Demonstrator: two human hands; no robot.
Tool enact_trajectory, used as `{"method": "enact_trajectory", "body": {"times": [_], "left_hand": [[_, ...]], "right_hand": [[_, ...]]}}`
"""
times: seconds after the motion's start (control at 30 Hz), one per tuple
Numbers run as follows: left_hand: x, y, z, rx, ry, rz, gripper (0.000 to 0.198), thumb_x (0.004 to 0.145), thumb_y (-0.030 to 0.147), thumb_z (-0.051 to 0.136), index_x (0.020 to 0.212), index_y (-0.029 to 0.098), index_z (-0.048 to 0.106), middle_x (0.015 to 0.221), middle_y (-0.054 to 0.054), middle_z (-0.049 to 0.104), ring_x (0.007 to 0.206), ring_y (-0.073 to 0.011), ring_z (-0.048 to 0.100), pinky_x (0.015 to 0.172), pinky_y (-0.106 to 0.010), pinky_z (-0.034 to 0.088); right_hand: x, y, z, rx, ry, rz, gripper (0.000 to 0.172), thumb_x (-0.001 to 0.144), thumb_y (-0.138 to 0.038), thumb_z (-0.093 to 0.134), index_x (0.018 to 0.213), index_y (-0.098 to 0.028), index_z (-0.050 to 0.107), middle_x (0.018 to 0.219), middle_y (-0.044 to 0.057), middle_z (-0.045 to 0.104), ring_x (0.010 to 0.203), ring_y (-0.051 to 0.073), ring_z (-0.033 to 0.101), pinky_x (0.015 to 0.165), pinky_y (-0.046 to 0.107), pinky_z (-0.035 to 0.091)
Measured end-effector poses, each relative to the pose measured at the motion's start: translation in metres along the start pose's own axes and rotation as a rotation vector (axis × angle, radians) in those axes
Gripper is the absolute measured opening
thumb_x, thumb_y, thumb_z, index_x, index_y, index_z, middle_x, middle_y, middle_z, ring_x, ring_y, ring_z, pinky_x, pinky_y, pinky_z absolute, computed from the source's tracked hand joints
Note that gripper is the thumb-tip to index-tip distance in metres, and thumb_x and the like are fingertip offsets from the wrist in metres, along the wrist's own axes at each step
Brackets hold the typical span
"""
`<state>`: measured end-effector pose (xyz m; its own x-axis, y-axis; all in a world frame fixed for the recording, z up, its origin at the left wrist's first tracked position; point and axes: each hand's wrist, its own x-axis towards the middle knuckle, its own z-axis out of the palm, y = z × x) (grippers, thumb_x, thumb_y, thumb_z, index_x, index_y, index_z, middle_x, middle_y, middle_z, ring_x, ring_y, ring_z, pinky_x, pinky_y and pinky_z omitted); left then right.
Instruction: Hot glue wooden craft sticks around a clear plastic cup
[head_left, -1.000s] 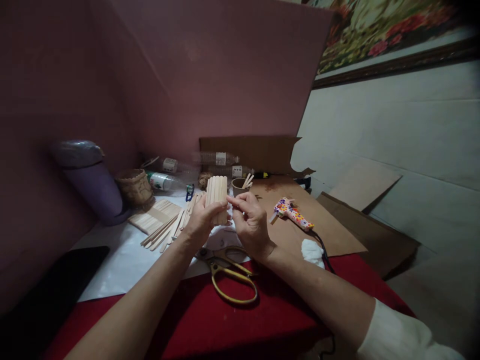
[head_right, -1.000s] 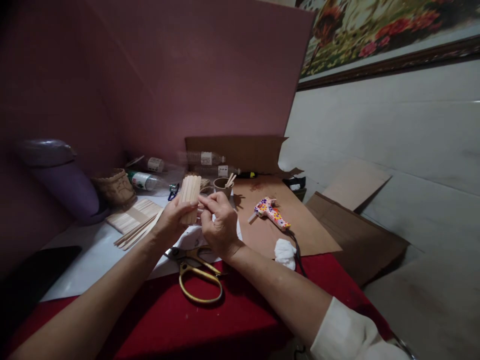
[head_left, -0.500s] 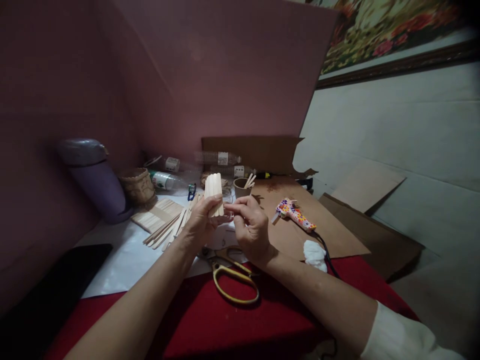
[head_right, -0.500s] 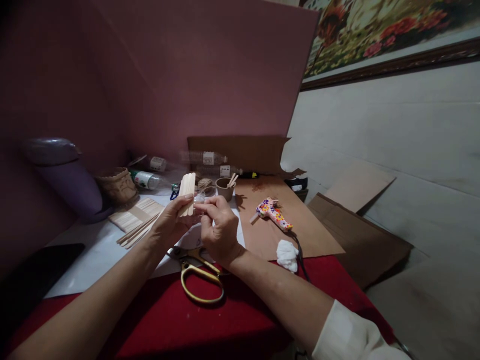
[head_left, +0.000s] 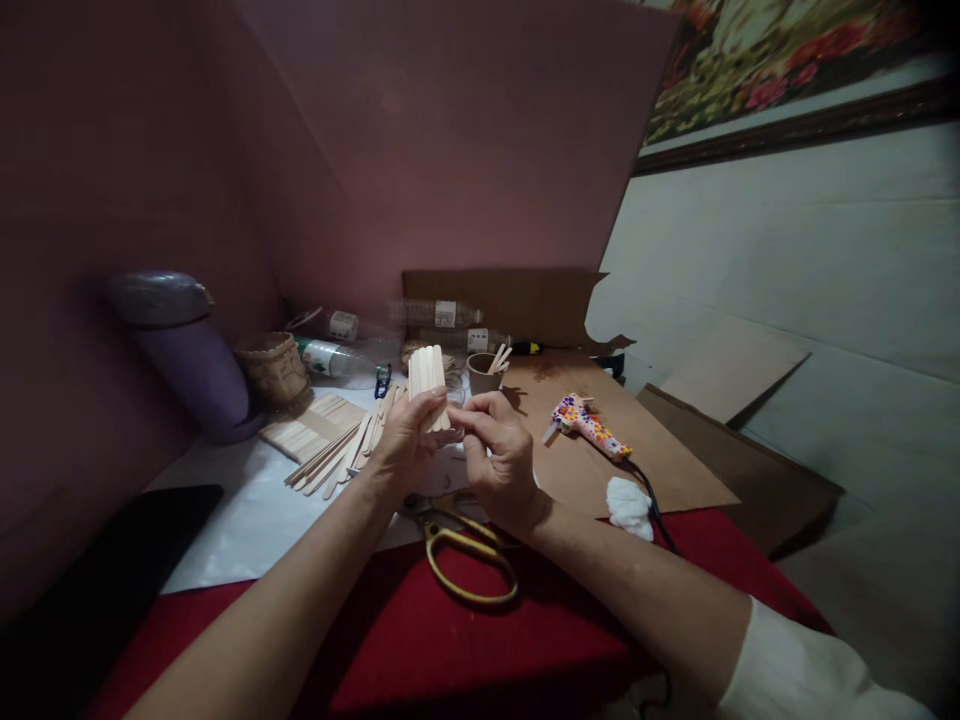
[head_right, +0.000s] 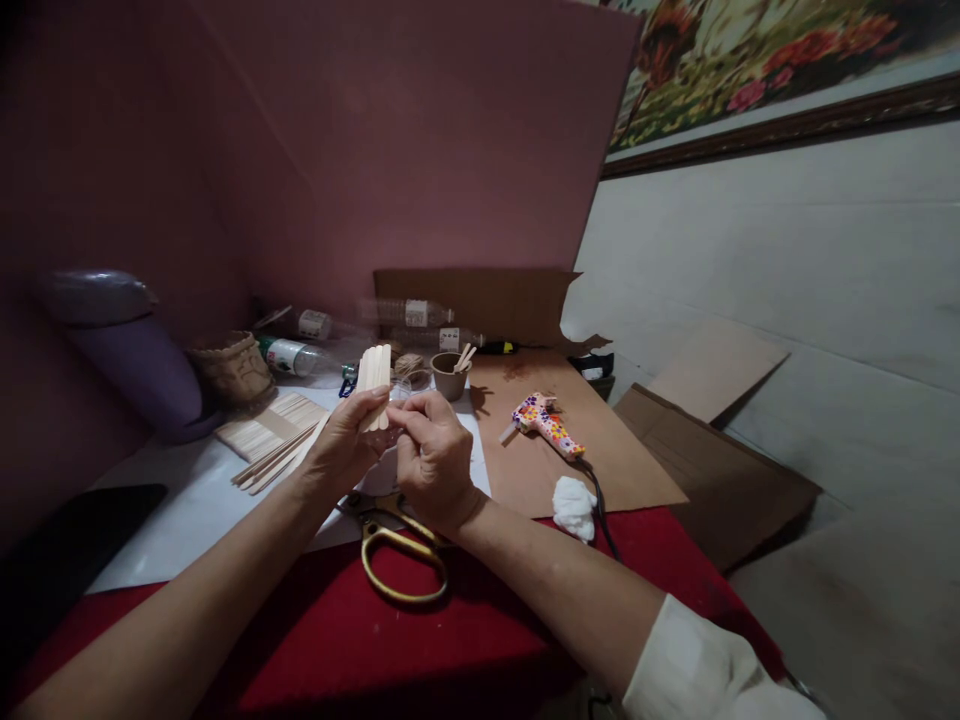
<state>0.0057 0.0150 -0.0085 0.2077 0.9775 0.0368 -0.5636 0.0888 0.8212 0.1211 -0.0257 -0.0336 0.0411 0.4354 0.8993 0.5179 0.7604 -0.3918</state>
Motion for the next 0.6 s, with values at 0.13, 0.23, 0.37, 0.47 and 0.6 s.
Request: {"method": "enact_trajectory", "body": {"times": [0.13, 0.23, 0.37, 0.47, 0.6], "left_hand": [[-0.0001, -0.0007, 0.0002, 0.009, -0.005, 0.014, 0.037, 0.059, 0.026, 0.08, 0.087, 0.015, 0.058, 0.071, 0.001, 0.062, 0.06, -0.0119, 0.059, 0.05, -0.022, 0.053], [-0.0007, -0.001, 0.0009, 0.018, 0.008, 0.025, 0.037, 0.059, 0.027, 0.08, 0.087, 0.015, 0.058, 0.073, 0.0, 0.063, 0.062, -0.0128, 0.061, 0.051, -0.023, 0.054], [-0.0008, -0.0016, 0.0008, 0.019, 0.022, 0.043, 0.037, 0.06, 0.027, 0.081, 0.087, 0.015, 0.058, 0.071, 0.001, 0.061, 0.061, -0.0115, 0.059, 0.05, -0.021, 0.053], [-0.0003, -0.002, 0.0002, 0.03, 0.028, 0.046, 0.037, 0.059, 0.027, 0.081, 0.087, 0.015, 0.058, 0.073, 0.001, 0.062, 0.063, -0.0122, 0.059, 0.05, -0.021, 0.052], [0.0007, -0.0027, -0.0004, 0.035, 0.046, 0.061, 0.037, 0.059, 0.025, 0.08, 0.088, 0.016, 0.059, 0.073, 0.001, 0.062, 0.064, -0.0123, 0.06, 0.051, -0.02, 0.051]], "right_hand": [[-0.0006, 0.0008, 0.0011, -0.002, 0.003, -0.005, 0.034, 0.086, -0.005, 0.045, 0.099, -0.019, 0.073, 0.088, 0.006, 0.057, 0.083, 0.018, 0.059, 0.07, 0.031, 0.053], [-0.0003, 0.0007, 0.0016, 0.001, -0.006, 0.004, 0.033, 0.087, -0.005, 0.046, 0.1, -0.02, 0.073, 0.088, 0.006, 0.057, 0.084, 0.018, 0.059, 0.071, 0.031, 0.053], [-0.0003, 0.0005, 0.0022, 0.006, -0.009, 0.015, 0.032, 0.087, -0.007, 0.046, 0.098, -0.021, 0.072, 0.087, 0.005, 0.056, 0.084, 0.018, 0.059, 0.07, 0.031, 0.053], [-0.0013, 0.0007, 0.0025, 0.006, -0.011, 0.011, 0.032, 0.087, -0.007, 0.045, 0.099, -0.021, 0.072, 0.088, 0.005, 0.056, 0.085, 0.018, 0.059, 0.071, 0.032, 0.053], [-0.0027, 0.0014, 0.0028, 0.007, -0.014, 0.016, 0.032, 0.087, -0.006, 0.045, 0.099, -0.02, 0.072, 0.089, 0.006, 0.057, 0.084, 0.018, 0.059, 0.071, 0.032, 0.054]]}}
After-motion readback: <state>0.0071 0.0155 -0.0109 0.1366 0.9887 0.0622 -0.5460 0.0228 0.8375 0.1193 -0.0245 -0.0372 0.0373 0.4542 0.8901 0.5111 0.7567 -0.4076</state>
